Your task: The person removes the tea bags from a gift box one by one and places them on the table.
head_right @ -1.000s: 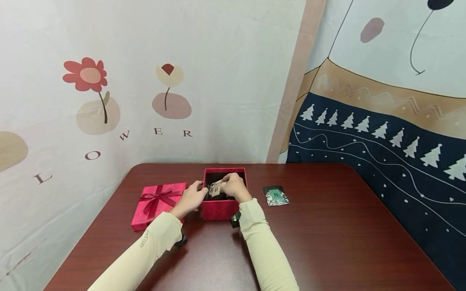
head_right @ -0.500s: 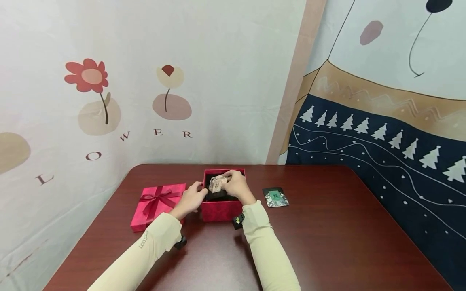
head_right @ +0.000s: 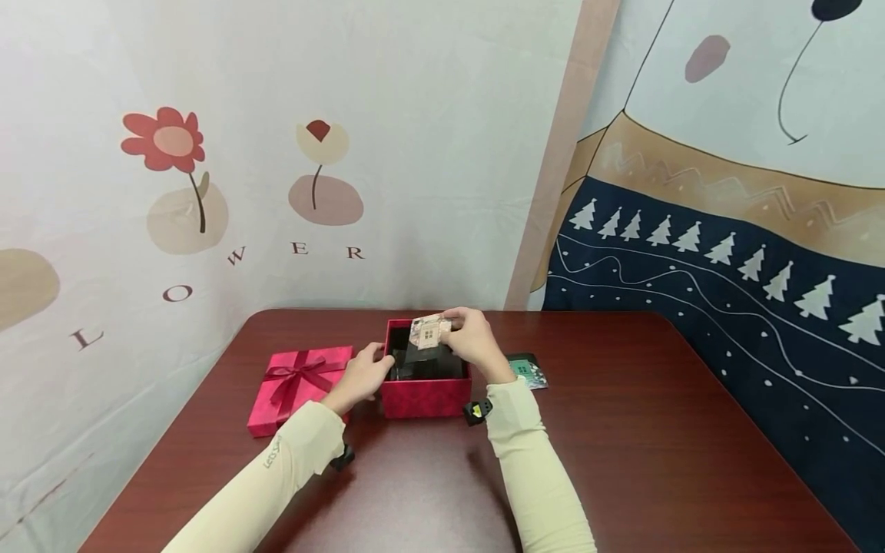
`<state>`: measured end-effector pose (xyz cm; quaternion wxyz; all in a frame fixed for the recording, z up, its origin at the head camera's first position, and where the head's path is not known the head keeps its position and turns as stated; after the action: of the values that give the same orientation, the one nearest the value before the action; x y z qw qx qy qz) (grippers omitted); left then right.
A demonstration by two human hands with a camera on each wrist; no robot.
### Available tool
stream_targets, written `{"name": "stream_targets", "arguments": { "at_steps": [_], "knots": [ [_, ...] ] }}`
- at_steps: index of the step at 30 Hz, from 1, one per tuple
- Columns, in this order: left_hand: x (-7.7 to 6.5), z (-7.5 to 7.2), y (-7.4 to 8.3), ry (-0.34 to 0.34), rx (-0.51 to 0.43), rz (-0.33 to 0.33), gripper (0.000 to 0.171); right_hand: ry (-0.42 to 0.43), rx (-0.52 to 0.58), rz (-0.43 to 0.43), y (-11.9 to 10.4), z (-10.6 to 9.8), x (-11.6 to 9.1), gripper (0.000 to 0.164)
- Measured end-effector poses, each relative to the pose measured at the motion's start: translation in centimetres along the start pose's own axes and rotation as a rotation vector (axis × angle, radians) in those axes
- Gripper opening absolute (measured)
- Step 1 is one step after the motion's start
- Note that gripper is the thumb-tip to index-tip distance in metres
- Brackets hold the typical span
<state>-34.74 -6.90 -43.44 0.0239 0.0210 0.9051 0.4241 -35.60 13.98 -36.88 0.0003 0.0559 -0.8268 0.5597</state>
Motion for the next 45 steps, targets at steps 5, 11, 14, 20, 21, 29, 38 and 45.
{"name": "stream_targets", "arguments": {
  "at_steps": [5,11,14,20,21,29,38,45],
  "knots": [
    [0.0,0.0,-0.1,0.008,0.003,0.0,0.053,0.02,-0.022,0.013,0.0,-1.6,-0.4,0.039],
    [-0.1,0.0,0.0,0.006,0.001,0.008,0.053,0.056,-0.057,0.021,0.8,-3.9,-0.9,0.039],
    [0.0,0.0,0.0,0.004,0.009,0.009,0.054,0.073,-0.074,0.035,1.4,-5.1,-1.0,0.039],
    [0.0,-0.1,0.0,-0.009,0.008,0.004,0.055,0.111,-0.097,0.055,2.5,-7.4,-1.4,0.041],
    [0.1,-0.1,0.0,-0.011,0.008,0.004,0.055,0.113,-0.098,0.059,2.7,-7.7,-1.5,0.041],
    [0.0,-0.1,0.0,-0.002,0.004,0.002,0.054,0.126,-0.069,0.14,5.2,-10.8,-1.9,0.044],
    [0.0,-0.1,0.1,-0.004,0.005,-0.009,0.054,0.156,-0.065,0.194,8.0,-14.0,-2.9,0.046],
    [0.0,0.0,0.0,-0.009,0.007,-0.01,0.054,0.144,-0.07,0.212,9.7,-15.3,-3.6,0.047]
  ]
}}
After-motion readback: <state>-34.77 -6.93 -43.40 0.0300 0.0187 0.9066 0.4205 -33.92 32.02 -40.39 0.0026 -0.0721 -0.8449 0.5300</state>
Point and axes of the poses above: each hand's wrist, its own x-axis towards the middle knuckle, its own z-axis out of the palm, y = z × x, the point moved 3 cm from there along x, towards the middle knuckle, and after that the axes turned 5 degrees about x, right-handed, at the moved point
